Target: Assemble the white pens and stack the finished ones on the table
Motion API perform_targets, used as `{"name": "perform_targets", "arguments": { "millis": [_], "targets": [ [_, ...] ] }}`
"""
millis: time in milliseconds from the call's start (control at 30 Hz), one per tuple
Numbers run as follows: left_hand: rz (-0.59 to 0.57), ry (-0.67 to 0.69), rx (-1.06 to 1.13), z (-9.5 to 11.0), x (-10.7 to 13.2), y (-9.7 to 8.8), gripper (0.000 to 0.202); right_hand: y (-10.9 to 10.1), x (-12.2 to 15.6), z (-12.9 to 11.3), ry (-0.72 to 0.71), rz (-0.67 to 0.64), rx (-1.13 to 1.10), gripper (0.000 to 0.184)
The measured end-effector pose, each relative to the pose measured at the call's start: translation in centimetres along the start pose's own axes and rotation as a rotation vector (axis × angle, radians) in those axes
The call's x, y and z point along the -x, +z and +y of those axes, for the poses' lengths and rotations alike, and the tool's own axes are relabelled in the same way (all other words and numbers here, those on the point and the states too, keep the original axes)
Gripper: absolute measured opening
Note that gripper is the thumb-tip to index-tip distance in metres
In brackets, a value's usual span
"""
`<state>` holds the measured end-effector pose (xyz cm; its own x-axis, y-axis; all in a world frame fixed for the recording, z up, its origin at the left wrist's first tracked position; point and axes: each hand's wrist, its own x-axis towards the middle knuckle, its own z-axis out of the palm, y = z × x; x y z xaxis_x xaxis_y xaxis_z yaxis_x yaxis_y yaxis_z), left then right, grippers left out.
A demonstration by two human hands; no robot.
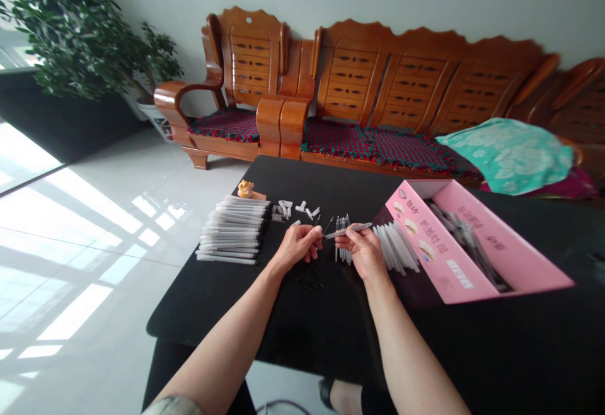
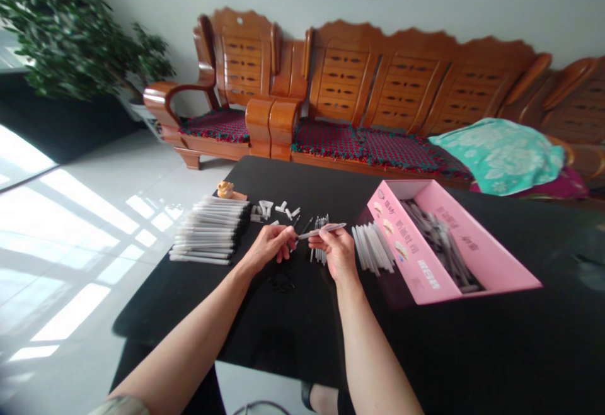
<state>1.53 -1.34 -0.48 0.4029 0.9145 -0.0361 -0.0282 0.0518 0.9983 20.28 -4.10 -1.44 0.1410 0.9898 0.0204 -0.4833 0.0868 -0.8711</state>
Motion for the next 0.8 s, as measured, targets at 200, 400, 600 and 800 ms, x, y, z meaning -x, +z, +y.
{"name": "perform_targets", "arguments": {
  "millis": [200, 400, 600, 800],
  "targets": [
    [-0.031, -0.027, 0.002, -0.06, 0.01, 0.05, 0.042, 0.15, 0.06, -0.06, 0.006, -0.002, 0.012, 0.024],
    [0.045, -0.006, 0.052, 0.44, 0.11, 0.24, 0.043, -0.07, -0.02, 0.02, -0.002, 0.002, 0.003, 0.024],
    [-0.082, -0.061, 0.032, 0.06, 0.09, 0.06, 0.049, 0.17, 0.09, -0.11, 0.0, 0.004, 0.016, 0.024],
    [0.016, -0.012, 0.043, 0.14, -0.04, 0.18, 0.039, 0.21, 0.11, -0.1, 0.014, -0.005, 0.017, 0.024]
  ]
}}
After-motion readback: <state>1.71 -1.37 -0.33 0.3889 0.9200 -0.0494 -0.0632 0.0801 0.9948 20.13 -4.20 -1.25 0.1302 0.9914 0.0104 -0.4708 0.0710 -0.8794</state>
